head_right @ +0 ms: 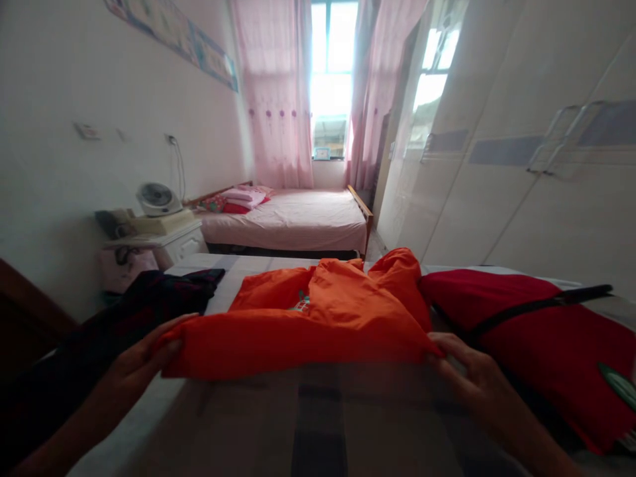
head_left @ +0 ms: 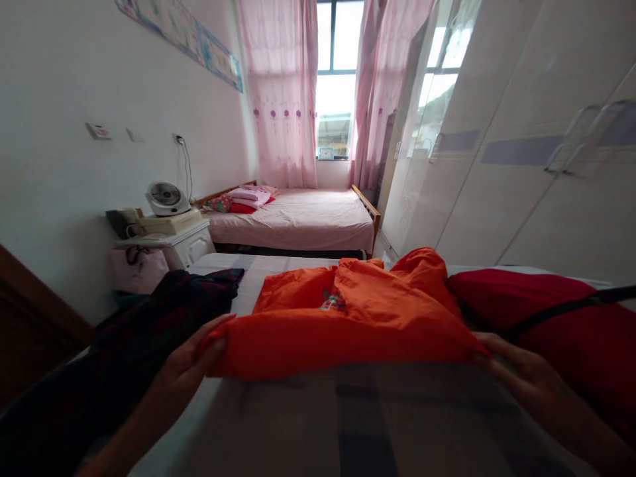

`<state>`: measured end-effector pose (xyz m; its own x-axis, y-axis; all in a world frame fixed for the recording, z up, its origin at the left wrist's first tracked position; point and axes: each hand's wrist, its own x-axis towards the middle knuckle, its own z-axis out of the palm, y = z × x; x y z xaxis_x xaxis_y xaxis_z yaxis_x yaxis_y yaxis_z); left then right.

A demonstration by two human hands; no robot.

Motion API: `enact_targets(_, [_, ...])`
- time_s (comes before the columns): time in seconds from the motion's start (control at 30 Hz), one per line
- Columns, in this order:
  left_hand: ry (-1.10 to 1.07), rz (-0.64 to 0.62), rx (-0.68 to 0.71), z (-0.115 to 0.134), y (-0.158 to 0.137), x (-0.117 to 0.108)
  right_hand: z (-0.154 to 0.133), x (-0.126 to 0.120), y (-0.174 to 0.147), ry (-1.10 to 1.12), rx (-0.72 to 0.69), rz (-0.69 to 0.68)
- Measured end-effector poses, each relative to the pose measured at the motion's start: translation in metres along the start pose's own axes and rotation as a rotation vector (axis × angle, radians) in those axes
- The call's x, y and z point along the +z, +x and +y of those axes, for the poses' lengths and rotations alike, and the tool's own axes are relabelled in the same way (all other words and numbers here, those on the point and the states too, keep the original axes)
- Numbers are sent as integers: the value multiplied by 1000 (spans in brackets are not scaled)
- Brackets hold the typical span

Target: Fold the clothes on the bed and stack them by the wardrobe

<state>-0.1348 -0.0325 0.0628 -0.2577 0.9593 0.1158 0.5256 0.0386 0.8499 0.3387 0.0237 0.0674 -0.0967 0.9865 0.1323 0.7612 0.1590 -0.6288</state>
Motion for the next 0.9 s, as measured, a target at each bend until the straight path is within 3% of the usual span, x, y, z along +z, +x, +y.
enact_targets(0.13, [123, -258, 13, -21, -20, 7, 16, 15, -21, -113, 75, -195])
enact_targets(0.23, [178, -350, 98, -31, -34, 11, 14, 27, -26, -148, 81, -213])
enact_targets(0.33, [257, -196, 79, -35, -40, 14, 11, 35, -24, -173, 28, -231])
enact_targets(0.4, [299, -18, -9, -36, -41, 15, 15, 41, -22, -187, 0, -232])
enact_targets(0.47, [308, 72, -83, -37, -43, 17, 23, 47, -21, -201, -5, -202])
enact_targets(0.67, [192, 78, -28, -32, -46, 22, 38, 57, -21, -186, 21, -85])
enact_targets(0.8, [-128, 142, -167, -26, -45, 29, 34, 60, -23, -153, 41, -42])
enact_targets(0.9, [-277, 116, -223, -23, -47, 34, 40, 64, -23, -186, 30, 14])
